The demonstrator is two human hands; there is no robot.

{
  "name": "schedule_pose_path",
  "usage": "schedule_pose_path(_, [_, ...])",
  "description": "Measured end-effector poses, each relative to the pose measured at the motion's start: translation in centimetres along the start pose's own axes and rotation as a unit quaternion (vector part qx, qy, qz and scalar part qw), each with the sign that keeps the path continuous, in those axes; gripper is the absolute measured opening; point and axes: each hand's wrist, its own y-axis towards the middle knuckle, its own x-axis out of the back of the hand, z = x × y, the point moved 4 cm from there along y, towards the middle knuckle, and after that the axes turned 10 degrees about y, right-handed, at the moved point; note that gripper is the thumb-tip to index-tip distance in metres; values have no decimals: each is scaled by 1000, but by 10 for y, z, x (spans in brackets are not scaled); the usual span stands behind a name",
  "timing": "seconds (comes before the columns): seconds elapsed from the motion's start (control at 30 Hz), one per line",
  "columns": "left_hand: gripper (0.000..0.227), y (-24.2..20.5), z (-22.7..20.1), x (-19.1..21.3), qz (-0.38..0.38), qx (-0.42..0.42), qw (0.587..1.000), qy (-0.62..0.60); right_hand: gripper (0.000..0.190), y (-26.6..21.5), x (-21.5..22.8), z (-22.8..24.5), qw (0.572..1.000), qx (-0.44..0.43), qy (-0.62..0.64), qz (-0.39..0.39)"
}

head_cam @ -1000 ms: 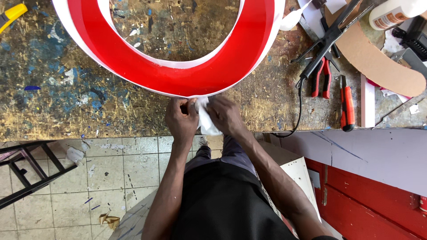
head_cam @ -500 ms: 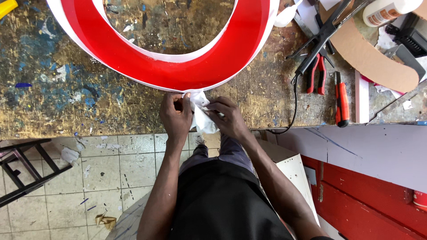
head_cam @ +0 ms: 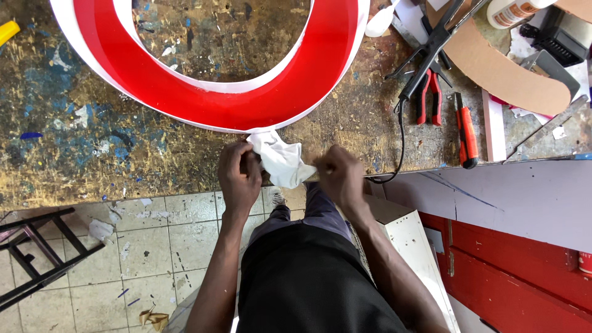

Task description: The person applies glue to the edge of a red and white circular sign and presses a white strip into place. They wipe away excess glue with a cloth, then use a rotary tool to trim the edge of the sign.

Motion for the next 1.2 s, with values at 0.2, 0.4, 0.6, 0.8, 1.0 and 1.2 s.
schedule_pose_path(0.2, [32,14,26,3,-87,-101,972,196,47,15,-47,84,988,54,-68,130])
schedule_pose_path(0.4, [30,49,46,13,22,-172,946,275,23,-5,-69,27,989,109,-31,98])
schedule_pose_path(0.6, [28,69,44,26,16,-192,957,216,28,2,-33,-25,983,156,28,92])
schedule_pose_path(0.8, [33,94,1,17,-12,-221,956,191,34,43,11,-24,997,64,-33,31])
schedule_pose_path(1.0, [32,106,-24,-2,-41,-231,959,157,26,40,31,17,982,-60,128,-123])
schedule_pose_path(1.2, [33,119,-48,-2,-42,-232,960,150,29,33,54,-15,906,-168,200,-333])
